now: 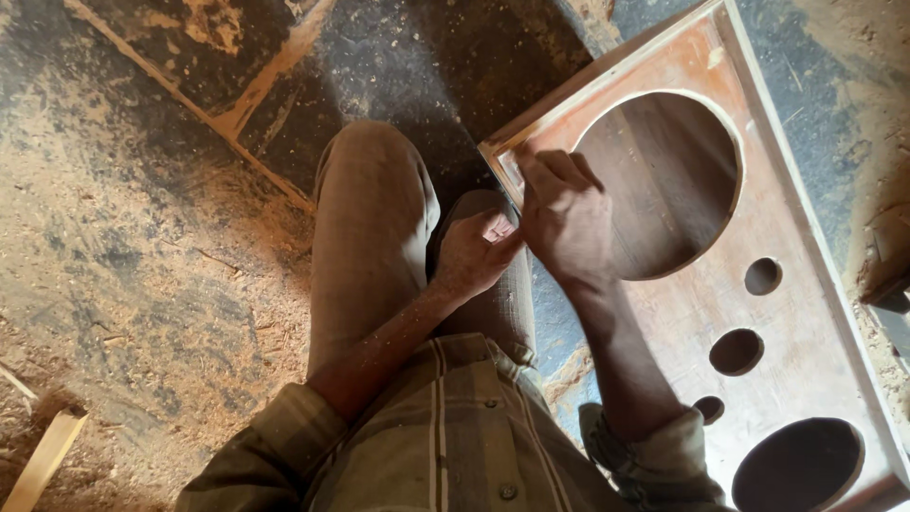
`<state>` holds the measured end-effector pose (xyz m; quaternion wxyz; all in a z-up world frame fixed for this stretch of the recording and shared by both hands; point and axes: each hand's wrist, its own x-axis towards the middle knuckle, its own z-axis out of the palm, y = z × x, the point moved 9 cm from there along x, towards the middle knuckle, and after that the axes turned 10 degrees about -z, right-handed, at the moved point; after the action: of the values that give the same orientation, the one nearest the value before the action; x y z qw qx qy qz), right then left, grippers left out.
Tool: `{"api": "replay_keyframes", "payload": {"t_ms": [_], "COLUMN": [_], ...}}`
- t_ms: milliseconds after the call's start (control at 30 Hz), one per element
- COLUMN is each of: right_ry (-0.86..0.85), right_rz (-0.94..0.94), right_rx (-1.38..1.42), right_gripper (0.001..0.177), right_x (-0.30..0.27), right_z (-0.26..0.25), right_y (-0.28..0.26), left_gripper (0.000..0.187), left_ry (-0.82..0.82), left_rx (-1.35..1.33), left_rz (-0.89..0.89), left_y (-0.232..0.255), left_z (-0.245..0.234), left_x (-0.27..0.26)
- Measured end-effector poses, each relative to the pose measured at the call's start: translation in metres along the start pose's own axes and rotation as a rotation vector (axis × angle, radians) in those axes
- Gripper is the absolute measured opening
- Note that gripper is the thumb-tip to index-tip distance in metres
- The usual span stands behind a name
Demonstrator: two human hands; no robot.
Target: The person is sanding a wooden object with multiple circular cutouts using a small sanding block. They work on the edges and inside the cutouts, smoothing the surface.
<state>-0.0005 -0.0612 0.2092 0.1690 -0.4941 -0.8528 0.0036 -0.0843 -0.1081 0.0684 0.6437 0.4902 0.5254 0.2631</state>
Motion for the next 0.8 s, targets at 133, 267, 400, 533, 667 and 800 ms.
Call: {"api": "replay_keyframes", "payload": {"t_ms": [133, 267, 400, 533, 667, 800], "right_ry": [-0.106, -0.235, -0.259, -0.471, -0.515, -0.524], "right_rz": [0.190, 0.030, -0.181, -0.276, -0.282, -0.277], "right_rx": [0.051, 0.073, 0.077, -0.044, 0.081, 0.048], "right_gripper": [0.019, 0.027, 0.015, 0.019, 0.027, 0.024], "right_x": [0.012, 0.003, -0.003, -0.002, -0.013, -0.023], "right_z": [-0.005, 0.007, 0.017, 0.024, -0.006, -0.013], "right_y": [0.030, 0.036, 0.016, 0.008, -0.007, 0.000], "left_gripper": [0.061, 0.041, 0.043, 0.056, 0.056, 0.027], "left_ry": [-0.132, -0.137, 0.297, 0.357, 0.402, 0.287], "left_rx": [0.151, -0.021, 0.351, 0.363, 0.401, 0.406], "left_rz": [-0.160, -0.043, 0.761, 0.794, 0.793, 0.663], "left_y": [-0.020, -0.026, 0.016, 0.009, 0.007, -0.003], "left_z": [0.012, 0.020, 0.010, 0.012, 0.012, 0.018], "left_x": [0.001, 0.003, -0.029, -0.030, -0.033, -0.024]}}
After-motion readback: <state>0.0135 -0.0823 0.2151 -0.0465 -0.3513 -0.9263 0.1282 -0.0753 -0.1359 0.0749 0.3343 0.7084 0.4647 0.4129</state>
